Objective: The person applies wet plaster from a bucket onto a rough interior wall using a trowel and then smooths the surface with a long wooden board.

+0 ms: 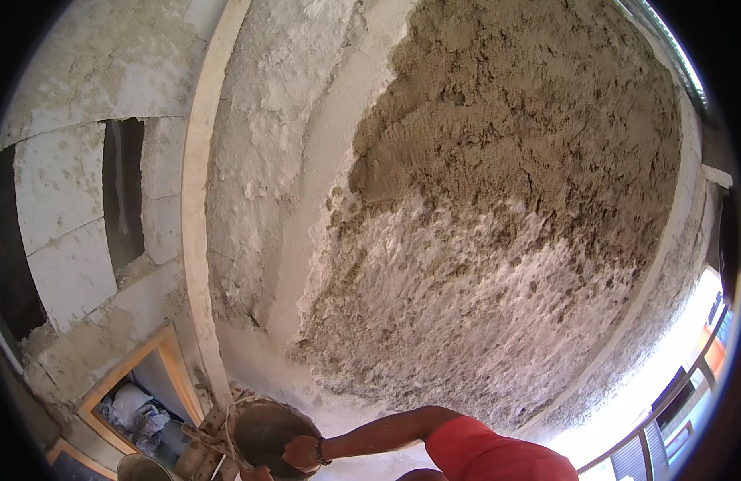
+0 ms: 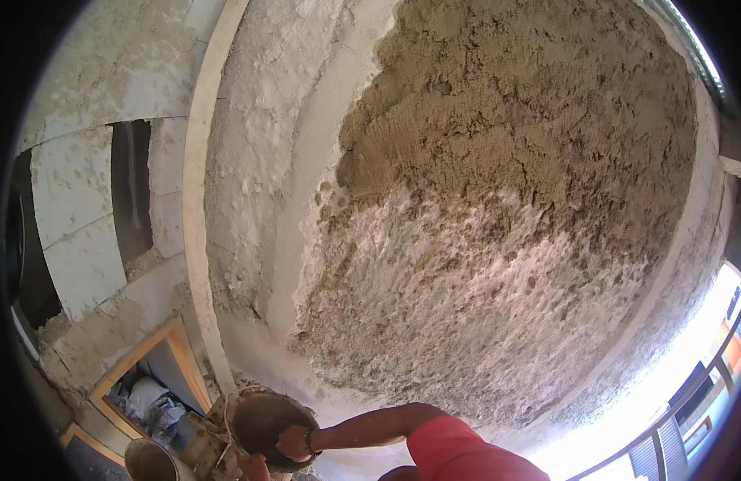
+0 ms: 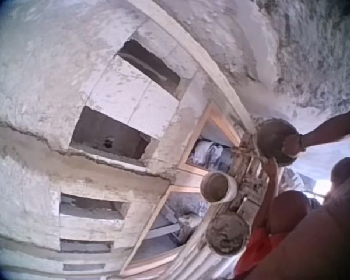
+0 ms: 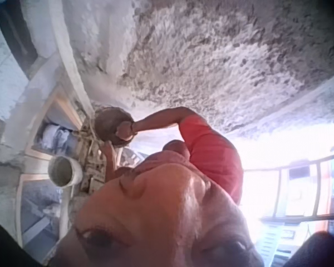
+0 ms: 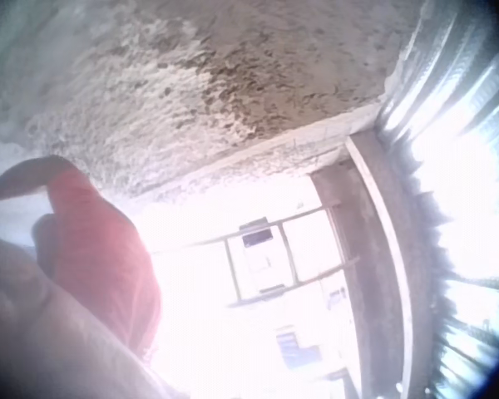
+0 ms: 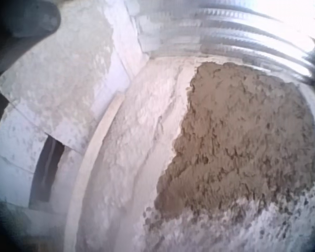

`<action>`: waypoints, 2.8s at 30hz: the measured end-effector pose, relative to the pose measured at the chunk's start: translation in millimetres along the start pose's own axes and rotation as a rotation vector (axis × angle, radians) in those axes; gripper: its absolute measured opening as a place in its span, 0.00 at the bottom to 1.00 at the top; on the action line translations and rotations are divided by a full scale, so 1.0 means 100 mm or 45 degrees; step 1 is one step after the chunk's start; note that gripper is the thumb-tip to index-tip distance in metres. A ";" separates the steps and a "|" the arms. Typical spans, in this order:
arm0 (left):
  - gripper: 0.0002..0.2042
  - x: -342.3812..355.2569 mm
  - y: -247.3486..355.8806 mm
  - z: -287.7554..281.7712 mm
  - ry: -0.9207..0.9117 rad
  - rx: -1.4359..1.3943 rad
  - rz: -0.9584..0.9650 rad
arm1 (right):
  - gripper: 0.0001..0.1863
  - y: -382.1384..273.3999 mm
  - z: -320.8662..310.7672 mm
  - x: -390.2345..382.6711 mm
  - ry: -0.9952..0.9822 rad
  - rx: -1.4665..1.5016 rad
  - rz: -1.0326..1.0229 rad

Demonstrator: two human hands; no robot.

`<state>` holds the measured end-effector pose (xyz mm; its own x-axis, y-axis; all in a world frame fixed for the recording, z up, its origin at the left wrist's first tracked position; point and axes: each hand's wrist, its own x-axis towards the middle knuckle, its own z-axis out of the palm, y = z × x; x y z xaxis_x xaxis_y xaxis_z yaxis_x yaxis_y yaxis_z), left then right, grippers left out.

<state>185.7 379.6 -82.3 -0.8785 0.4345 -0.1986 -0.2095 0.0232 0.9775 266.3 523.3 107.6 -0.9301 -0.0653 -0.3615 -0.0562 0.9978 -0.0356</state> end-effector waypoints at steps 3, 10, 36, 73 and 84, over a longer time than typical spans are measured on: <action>0.37 -0.07 0.25 0.14 -0.069 -0.337 -0.099 | 0.11 0.28 -0.03 0.02 0.008 -0.294 -0.459; 0.41 -0.13 0.47 -0.01 -0.050 -0.310 -0.030 | 0.12 0.43 -0.53 0.07 -0.027 -0.090 0.322; 0.30 -0.21 0.96 -0.10 -0.020 -0.434 -0.165 | 0.09 -0.13 -0.14 0.05 -0.007 -0.045 0.060; 0.32 -0.10 0.30 0.27 -0.206 -0.386 -0.163 | 0.11 0.19 -0.45 -0.25 0.106 -0.073 0.206; 0.41 -0.06 0.43 0.03 -0.139 -0.260 -0.011 | 0.12 0.56 -0.68 0.14 -0.015 0.048 0.133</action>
<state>183.6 380.6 -39.0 -0.8271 0.5299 -0.1876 -0.3094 -0.1504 0.9390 225.1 579.5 163.7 -0.9257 0.0390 -0.3761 0.0550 0.9980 -0.0319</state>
